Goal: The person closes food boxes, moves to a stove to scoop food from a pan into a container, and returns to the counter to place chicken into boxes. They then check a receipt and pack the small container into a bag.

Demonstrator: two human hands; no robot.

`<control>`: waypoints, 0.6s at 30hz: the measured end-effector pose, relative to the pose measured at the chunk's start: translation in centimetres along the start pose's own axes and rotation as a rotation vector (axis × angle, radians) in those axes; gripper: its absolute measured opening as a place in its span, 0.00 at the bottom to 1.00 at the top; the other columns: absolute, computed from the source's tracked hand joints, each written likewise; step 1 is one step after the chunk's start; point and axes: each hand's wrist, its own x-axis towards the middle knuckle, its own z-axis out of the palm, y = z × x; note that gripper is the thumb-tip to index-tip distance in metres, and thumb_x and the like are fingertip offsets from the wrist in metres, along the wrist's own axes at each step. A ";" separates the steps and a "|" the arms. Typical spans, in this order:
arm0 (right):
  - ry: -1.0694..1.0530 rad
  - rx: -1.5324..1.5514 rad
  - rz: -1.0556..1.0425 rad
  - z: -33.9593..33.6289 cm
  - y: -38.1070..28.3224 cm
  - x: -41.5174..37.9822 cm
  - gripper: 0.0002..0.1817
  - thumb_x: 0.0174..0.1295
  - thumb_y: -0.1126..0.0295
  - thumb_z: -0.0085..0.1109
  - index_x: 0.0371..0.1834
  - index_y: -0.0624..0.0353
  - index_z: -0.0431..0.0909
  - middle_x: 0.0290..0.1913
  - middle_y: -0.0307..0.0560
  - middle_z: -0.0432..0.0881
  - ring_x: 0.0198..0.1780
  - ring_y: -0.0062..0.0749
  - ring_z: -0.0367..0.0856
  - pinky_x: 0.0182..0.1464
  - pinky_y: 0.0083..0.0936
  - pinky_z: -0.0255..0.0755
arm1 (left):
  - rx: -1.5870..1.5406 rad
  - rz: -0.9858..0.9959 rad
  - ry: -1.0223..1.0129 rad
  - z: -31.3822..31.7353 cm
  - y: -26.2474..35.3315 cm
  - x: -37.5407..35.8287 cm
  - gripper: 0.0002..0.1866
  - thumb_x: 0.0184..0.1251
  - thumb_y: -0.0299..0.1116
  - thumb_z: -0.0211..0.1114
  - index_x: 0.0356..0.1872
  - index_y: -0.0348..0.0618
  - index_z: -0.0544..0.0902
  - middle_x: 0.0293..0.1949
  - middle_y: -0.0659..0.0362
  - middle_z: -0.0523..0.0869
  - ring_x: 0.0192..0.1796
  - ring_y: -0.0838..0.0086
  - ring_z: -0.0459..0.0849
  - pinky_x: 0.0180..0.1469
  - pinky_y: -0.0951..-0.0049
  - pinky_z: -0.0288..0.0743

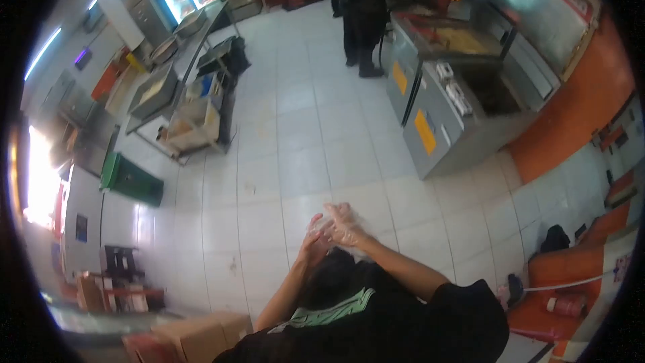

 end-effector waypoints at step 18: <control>-0.369 0.037 -0.225 -11.6 2.5 75.1 0.58 0.37 0.39 0.69 0.70 0.53 0.50 0.58 0.68 0.60 0.62 0.63 0.57 0.62 0.48 0.56 | 0.042 -0.244 -0.182 -14.5 42.6 57.5 0.32 0.58 0.49 0.62 0.64 0.68 0.61 0.66 0.49 0.61 0.69 0.49 0.57 0.66 0.42 0.50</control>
